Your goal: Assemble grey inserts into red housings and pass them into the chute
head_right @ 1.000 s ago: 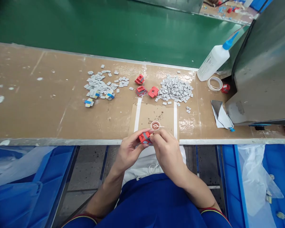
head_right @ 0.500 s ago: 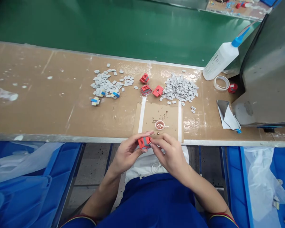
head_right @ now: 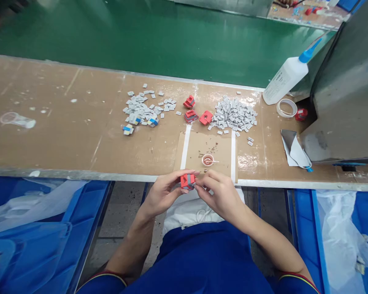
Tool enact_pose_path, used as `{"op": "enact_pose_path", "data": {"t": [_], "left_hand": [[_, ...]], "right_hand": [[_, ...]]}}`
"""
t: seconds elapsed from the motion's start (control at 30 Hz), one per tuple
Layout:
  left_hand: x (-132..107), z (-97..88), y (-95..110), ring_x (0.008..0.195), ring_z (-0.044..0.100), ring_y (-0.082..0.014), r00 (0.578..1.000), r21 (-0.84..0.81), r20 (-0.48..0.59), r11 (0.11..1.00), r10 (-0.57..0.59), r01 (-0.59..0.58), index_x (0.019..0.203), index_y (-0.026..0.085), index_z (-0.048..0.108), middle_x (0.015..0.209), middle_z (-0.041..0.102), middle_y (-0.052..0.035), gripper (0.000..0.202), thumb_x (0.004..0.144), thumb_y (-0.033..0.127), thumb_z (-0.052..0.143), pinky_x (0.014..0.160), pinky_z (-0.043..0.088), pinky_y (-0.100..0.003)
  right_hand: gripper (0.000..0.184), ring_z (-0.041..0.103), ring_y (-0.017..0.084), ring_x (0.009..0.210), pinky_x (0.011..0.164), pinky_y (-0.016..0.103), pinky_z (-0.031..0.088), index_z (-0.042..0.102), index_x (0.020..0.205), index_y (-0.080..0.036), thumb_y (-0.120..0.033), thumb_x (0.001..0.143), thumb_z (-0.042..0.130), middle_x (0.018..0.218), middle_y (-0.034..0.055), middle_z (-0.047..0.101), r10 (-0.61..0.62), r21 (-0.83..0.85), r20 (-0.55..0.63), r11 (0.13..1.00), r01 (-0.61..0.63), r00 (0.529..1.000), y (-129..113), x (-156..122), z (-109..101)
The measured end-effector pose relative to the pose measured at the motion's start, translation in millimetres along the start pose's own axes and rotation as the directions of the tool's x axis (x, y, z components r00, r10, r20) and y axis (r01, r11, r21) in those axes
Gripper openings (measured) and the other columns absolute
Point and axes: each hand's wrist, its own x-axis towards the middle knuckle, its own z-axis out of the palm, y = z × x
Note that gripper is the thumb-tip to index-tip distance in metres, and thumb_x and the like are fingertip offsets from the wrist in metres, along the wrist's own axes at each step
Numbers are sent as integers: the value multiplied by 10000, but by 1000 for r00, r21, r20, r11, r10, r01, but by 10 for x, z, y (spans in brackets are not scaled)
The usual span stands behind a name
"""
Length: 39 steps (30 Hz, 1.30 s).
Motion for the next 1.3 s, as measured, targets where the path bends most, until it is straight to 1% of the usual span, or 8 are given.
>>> {"op": "enact_pose_path", "data": {"t": [0.2, 0.33, 0.43, 0.53, 0.63, 0.77, 1.13, 1.3], "left_hand": [[-32, -3, -71, 1020, 769, -226, 999, 6, 0, 999, -36, 36, 1299, 163, 716, 1137, 805, -119, 401, 947, 353, 747, 934, 594, -287], [-50, 10, -136, 1038, 772, -236, 997, -61, -3, 995, -76, 76, 1293, 157, 715, 1185, 795, -133, 423, 939, 385, 755, 944, 596, -298], [-61, 6, -150, 1048, 780, -243, 992, -149, 4, 981, -123, 122, 1313, 151, 697, 1190, 797, -143, 476, 916, 399, 785, 964, 601, -311], [-74, 0, -128, 1056, 784, -247, 987, -202, 3, 966, -161, 159, 1321, 149, 682, 1176, 802, -146, 515, 897, 413, 808, 962, 608, -313], [-81, 5, -84, 1089, 777, -262, 984, -196, 9, 965, -175, 174, 1308, 147, 685, 1186, 796, -152, 502, 903, 421, 799, 974, 609, -330], [-62, 7, -24, 1058, 778, -252, 985, -165, 55, 971, -166, 173, 1311, 147, 679, 1155, 800, -139, 479, 924, 412, 774, 955, 612, -330], [-115, -28, -37, 926, 757, -202, 992, -2, 61, 994, -113, 113, 1296, 140, 679, 1030, 787, -97, 412, 972, 394, 709, 871, 596, -291], [-133, -93, 61, 1115, 739, -228, 999, 108, 41, 994, 28, -32, 1348, 191, 676, 1213, 772, -126, 381, 994, 332, 685, 985, 571, -322]], "right_hand": [[157, 568, 114, 629, 593, 221, 441, 629, 870, -188, -178, 1019, 581, 766, 9, 598, -28, -87, 70, 996, 34, 997, 52, 4, 20], [180, 561, 114, 614, 577, 218, 426, 612, 852, -185, -176, 1019, 547, 755, 15, 630, -10, -65, 49, 998, 13, 999, 76, -35, 87], [161, 603, 119, 638, 599, 221, 453, 649, 880, -181, -182, 1014, 560, 798, 32, 697, 74, 4, 94, 997, -75, 993, 34, -21, 61], [99, 678, 133, 693, 652, 228, 504, 698, 903, -181, -168, 973, 628, 846, 35, 758, 208, 80, 205, 970, -228, 956, -26, 41, -26], [78, 713, 141, 696, 670, 236, 527, 722, 904, -178, -157, 941, 657, 834, 29, 782, 294, 118, 300, 933, -340, 908, -61, 95, -107], [82, 734, 158, 702, 671, 248, 536, 724, 884, -170, -164, 929, 656, 807, 38, 786, 339, 119, 357, 908, -402, 871, -65, 107, -144], [138, 663, 130, 611, 594, 221, 480, 648, 785, -177, -159, 921, 637, 709, 9, 725, 313, 129, 291, 923, -362, 904, -11, 23, 20], [129, 634, 128, 652, 605, 225, 454, 666, 910, -182, -155, 989, 567, 788, 23, 720, 160, 39, 159, 985, -168, 974, -122, -25, 72]]}}
